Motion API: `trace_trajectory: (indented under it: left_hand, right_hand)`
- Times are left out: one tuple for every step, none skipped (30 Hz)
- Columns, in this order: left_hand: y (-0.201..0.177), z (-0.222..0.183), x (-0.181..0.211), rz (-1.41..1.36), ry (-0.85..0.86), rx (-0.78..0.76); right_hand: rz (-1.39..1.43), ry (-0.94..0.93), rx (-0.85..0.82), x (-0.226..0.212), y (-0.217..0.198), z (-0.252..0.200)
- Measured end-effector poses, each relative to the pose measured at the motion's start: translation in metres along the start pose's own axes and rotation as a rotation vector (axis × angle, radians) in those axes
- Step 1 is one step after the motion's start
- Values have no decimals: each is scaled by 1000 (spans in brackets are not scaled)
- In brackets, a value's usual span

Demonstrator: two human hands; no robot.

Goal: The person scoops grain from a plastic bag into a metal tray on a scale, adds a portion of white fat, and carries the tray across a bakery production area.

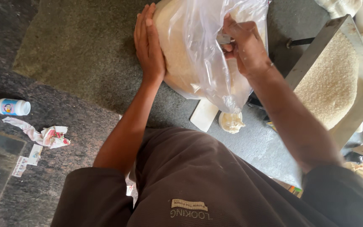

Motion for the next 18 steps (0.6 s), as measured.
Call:
trace_trajectory:
  left_hand:
    - [1,0,-2,-3,-4,-6]
    - [2,-1,-5,-6,-8,-12]
    - [4,-1,-4,0,20,-32]
    - [6,-1,-3,5,48,-51]
    - [2,2,-2,21,83,-63]
    - [2,1,-4,63,78,-76]
    - [5,-1,-5,101,75,-81]
    - [6,-2,-7,139,72,-84]
    - [6,2,-6,157,92,-83]
    - [7,8,-3,176,112,-81]
    - [9,8,3,189,133,-94]
    - [8,6,3,48,70,-137]
    - [6,6,8,-95,10,-182]
    - [7,4,17,-237,-53,-228]
    - [3,0,33,-259,-54,-250]
    - [-3,-7,51,-280,-55,-272]
    - [-9,-15,71,-298,-60,-295]
    - [-17,-20,96,-257,-4,-254]
  right_hand:
    - [-1,-3,26,3,-4,-3]
    - [-2,-6,52,6,-10,-6]
    - [69,-3,48,10,-14,-8]
    - [141,-1,44,13,-19,-10]
    - [217,-7,28,14,-20,-11]
    - [273,18,47,17,-26,-15]
    - [320,39,61,18,-33,-18]
    - [366,61,75,19,-38,-21]
    - [377,75,76,22,-38,-19]
    - [389,88,76,23,-38,-13]
    - [404,101,91,27,-41,-16]
    - [425,71,65,27,-41,-23]
    - [445,36,40,26,-41,-27]
    - [464,2,15,25,-42,-32]
    - [491,-16,45,23,-49,-37]
    - [519,-32,74,21,-57,-43]
    - [549,-44,104,20,-61,-49]
    - [546,-57,91,17,-57,-51]
Point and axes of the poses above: each hand's wrist, its own z-axis towards the middle knuckle, its own y-axis out of the palm, x = y × z, the point moved 10 cm from there along z, towards the middle knuckle, and after that the axes turned 1 degree about y, right-handed, at the moved point
